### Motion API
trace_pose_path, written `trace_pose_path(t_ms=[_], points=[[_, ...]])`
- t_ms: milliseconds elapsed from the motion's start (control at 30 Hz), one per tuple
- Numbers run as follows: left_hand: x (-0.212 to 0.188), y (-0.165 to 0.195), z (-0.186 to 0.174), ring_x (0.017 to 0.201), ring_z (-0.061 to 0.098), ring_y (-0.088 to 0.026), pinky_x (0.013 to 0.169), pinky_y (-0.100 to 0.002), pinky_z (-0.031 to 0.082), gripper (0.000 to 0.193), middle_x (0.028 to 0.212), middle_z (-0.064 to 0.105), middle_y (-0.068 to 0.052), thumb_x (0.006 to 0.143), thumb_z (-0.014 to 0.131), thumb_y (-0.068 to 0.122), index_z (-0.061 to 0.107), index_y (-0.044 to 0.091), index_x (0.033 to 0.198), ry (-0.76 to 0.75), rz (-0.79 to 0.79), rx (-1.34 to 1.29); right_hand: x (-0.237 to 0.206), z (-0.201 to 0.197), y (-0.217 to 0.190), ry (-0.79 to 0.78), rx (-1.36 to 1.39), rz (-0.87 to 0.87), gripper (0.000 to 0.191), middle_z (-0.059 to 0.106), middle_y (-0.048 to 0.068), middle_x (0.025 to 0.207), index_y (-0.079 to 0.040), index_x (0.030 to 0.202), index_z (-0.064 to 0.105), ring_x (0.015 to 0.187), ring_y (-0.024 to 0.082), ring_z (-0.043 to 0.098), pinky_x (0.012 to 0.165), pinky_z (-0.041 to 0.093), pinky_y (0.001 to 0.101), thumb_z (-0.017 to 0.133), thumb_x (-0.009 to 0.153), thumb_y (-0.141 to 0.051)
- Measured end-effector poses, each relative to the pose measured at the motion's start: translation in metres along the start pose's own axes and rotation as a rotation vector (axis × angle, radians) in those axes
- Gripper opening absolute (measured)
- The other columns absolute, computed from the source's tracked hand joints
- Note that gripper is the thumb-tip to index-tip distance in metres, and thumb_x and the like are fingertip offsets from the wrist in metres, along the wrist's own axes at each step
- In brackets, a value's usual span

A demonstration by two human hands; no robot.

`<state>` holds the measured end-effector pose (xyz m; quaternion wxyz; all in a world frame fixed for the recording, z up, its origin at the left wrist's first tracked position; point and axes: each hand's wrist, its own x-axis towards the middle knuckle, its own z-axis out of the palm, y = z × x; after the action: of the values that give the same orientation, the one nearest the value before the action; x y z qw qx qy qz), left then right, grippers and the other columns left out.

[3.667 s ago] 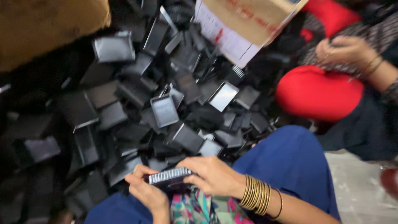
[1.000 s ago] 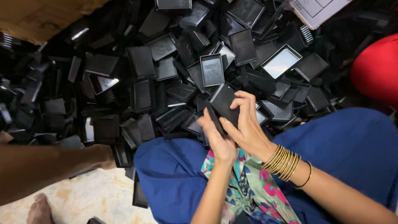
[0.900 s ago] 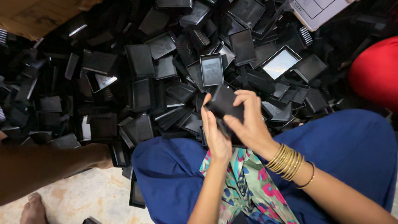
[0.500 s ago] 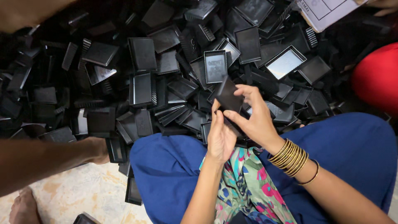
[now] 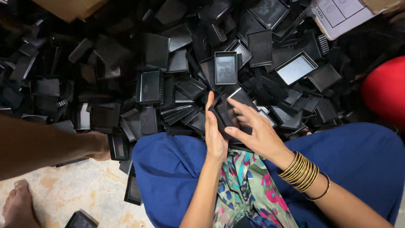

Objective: The person sits on the floor and repeatedly picks up two black plastic components from a large pile. They press the components together to form a single unit and then drop the assembled unit back onto the pile. The process is repeated continuously.

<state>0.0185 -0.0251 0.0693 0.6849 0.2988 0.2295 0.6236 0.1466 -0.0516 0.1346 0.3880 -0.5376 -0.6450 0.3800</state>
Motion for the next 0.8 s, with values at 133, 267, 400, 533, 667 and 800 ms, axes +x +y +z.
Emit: trace_pose_path(t_ms=[133, 267, 400, 533, 667, 800], points=[[0.0004, 0.0015, -0.0025, 0.127, 0.058, -0.021, 0.108, -0.036, 0.049, 0.066, 0.145, 0.054, -0.013, 0.110, 0.039, 0.047, 0.026, 0.012, 0.165, 0.004, 0.002, 0.050, -0.0006, 0.0033, -0.0026, -0.023, -0.019, -0.003, 0.071, 0.061, 0.013, 0.136, -0.013, 0.153, 0.045, 0.122, 0.026, 0.066, 0.103, 0.053, 0.0394, 0.073, 0.090, -0.028], [0.0001, 0.0033, -0.0022, 0.126, 0.057, -0.021, 0.107, -0.035, 0.048, 0.066, 0.145, 0.053, -0.012, 0.110, 0.039, 0.046, 0.028, 0.010, 0.164, -0.012, -0.001, 0.038, 0.0001, 0.0051, -0.0001, -0.017, 0.031, 0.013, 0.071, 0.063, 0.014, 0.135, -0.013, 0.153, 0.046, 0.121, 0.025, 0.067, 0.104, 0.054, 0.0391, 0.074, 0.089, -0.027], [-0.0007, 0.0058, -0.0006, 0.134, 0.051, -0.020, 0.113, -0.034, 0.043, 0.069, 0.153, 0.047, -0.011, 0.110, 0.037, 0.050, 0.031, 0.006, 0.163, -0.002, 0.055, 0.139, 0.0013, 0.0055, 0.0038, -0.019, 0.134, 0.058, 0.074, 0.063, 0.016, 0.135, -0.014, 0.153, 0.045, 0.119, 0.025, 0.069, 0.104, 0.053, 0.0387, 0.075, 0.087, -0.025], [-0.0017, 0.0069, 0.0002, 0.141, 0.046, -0.020, 0.117, -0.033, 0.037, 0.073, 0.160, 0.040, -0.010, 0.109, 0.034, 0.056, 0.031, 0.004, 0.161, -0.003, 0.121, 0.370, 0.0010, 0.0069, 0.0043, 0.011, 0.044, 0.018, 0.075, 0.063, 0.015, 0.136, -0.014, 0.153, 0.045, 0.122, 0.025, 0.067, 0.104, 0.054, 0.0385, 0.078, 0.085, -0.024], [-0.0027, 0.0054, -0.0003, 0.133, 0.049, -0.025, 0.113, -0.036, 0.040, 0.074, 0.157, 0.043, -0.014, 0.109, 0.034, 0.055, 0.031, 0.005, 0.162, 0.008, 0.078, 0.344, 0.0011, 0.0074, 0.0038, -0.016, 0.072, 0.015, 0.076, 0.061, 0.015, 0.137, -0.013, 0.153, 0.044, 0.124, 0.025, 0.066, 0.105, 0.053, 0.0390, 0.078, 0.086, -0.023], [-0.0042, 0.0054, -0.0016, 0.147, 0.042, -0.023, 0.122, -0.035, 0.032, 0.071, 0.162, 0.039, -0.012, 0.111, 0.033, 0.054, 0.032, 0.004, 0.161, -0.007, 0.151, 0.468, -0.0011, 0.0077, 0.0073, -0.025, 0.013, -0.002, 0.076, 0.061, 0.013, 0.133, -0.015, 0.151, 0.047, 0.122, 0.023, 0.065, 0.104, 0.054, 0.0386, 0.079, 0.083, -0.023]])
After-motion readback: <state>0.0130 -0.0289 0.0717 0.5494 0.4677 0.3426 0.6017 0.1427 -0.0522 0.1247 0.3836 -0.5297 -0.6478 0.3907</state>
